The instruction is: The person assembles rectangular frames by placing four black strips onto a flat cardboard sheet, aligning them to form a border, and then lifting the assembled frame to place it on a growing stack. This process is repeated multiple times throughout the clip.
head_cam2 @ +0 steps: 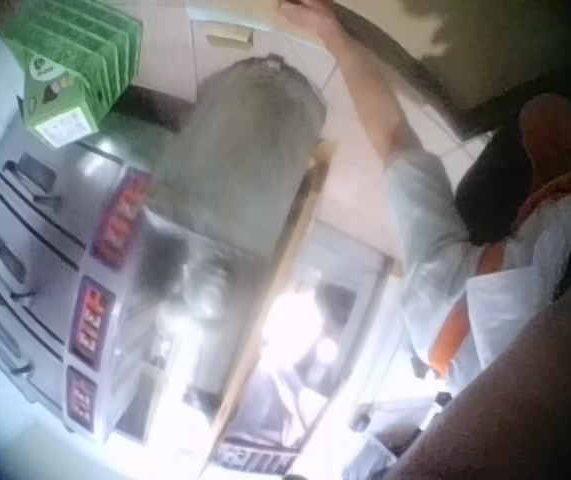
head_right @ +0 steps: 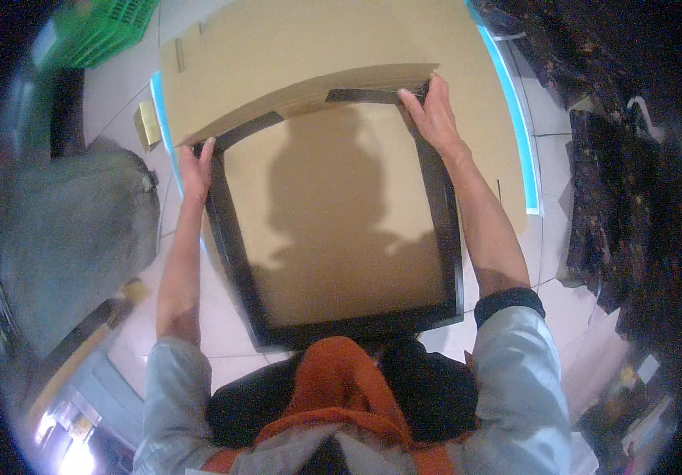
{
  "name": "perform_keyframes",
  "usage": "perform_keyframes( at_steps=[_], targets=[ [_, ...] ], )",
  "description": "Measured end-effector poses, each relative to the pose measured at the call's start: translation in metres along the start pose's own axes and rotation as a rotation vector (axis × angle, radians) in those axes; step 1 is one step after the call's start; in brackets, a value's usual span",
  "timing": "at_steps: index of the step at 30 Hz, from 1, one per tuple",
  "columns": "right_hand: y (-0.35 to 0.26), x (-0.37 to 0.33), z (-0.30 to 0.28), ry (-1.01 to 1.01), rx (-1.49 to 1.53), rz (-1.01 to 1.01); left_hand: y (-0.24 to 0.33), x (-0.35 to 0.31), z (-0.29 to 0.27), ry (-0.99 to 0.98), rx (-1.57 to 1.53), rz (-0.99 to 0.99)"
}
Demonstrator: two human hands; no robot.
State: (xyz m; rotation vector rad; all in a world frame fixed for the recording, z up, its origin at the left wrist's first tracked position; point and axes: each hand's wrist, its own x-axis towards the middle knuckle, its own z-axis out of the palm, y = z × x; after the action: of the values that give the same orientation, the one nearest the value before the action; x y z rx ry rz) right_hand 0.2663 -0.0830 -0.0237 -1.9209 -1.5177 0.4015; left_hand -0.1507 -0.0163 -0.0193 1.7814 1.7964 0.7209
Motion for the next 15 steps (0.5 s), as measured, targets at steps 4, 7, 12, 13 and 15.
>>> perform_keyframes(
  at_steps=[4, 7, 12, 13, 15],
  targets=[
    [0.017, 0.002, -0.002, -0.093, 0.17, 0.053, 0.0, 0.001, 0.0, -0.036, -0.145, 0.014],
    [-0.001, -0.001, -0.003, -0.15, 0.561, 0.25, -0.008, -0.001, -0.003, -0.005, -0.137, 0.03],
    [0.022, 0.001, 0.003, -0.045, 0.362, 0.147, -0.002, 0.002, 0.003, -0.025, -0.147, 0.068],
    [0.02, 0.002, 0.004, -0.053, 0.406, 0.156, -0.003, 0.002, 0.002, -0.025, -0.13, 0.064],
    [0.013, 0.004, 0.002, -0.092, 0.462, 0.212, -0.004, 0.0, 0.0, -0.023, -0.167, 0.081]
  ],
)
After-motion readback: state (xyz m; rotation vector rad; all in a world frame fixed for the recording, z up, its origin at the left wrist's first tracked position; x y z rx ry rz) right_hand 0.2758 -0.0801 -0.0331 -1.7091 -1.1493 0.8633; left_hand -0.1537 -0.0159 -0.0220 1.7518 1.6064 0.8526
